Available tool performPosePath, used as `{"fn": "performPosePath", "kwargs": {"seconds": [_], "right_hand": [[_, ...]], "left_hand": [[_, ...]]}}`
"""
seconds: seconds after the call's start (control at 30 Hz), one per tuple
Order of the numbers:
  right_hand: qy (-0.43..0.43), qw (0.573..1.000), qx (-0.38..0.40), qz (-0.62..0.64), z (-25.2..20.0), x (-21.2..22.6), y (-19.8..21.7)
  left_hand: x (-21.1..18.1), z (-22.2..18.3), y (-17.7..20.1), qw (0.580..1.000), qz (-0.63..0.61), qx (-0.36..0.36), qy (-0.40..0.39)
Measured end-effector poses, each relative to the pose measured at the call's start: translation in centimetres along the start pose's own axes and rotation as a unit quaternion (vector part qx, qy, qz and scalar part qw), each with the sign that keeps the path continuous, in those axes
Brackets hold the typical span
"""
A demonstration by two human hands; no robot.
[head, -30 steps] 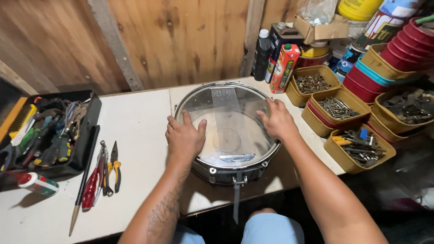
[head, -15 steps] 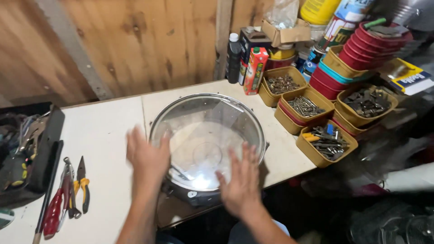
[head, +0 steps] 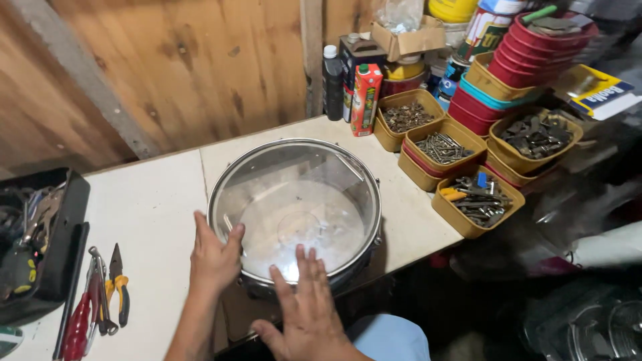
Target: Inspecting and tuning a snare drum on a repair bench using a tuning rod and manual pressure
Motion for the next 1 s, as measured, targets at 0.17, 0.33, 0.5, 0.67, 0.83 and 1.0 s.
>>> {"fn": "performPosePath", "kwargs": {"seconds": [0.17,0.33,0.5,0.67,0.83,1.0], "right_hand": [[-0.004,0.993,-0.032,0.116,1.3,0.2,-0.9],[-0.008,0.974,-0.042,0.224,4.2,-1.3,1.2],[0.038,0.978,-0.127,0.159,7.8,-11.1,-1.1],[-0.01,0.982,-0.187,0.013,11.0,-23.5,-5.0],[-0.01,0.987,-0.13,-0.091,11.2,-22.9,-5.7],[-0.047,0.989,-0.13,-0.051,11.8,-21.3,-2.9]], "left_hand": [[0.5,7.1,-0.8,0.996,0.016,0.045,-0.073],[-2.4,10.5,0.6,0.984,0.149,0.069,-0.069],[-1.8,12.2,-0.2,0.947,0.267,-0.098,-0.152],[0.9,13.6,-1.2,0.928,0.219,-0.235,-0.19],[2.2,12.5,-0.2,0.975,-0.029,-0.215,-0.055],[4.6,12.8,-1.1,0.996,-0.058,-0.071,0.026]]}}
Point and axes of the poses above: each hand's wrist, its own z-axis towards the middle knuckle, its own y-axis out of the back of the hand, x = y × z, the point moved 4 cm from there along z, towards the middle knuckle, and after that the axes turned 1 degree about x, right-handed, at the moved point
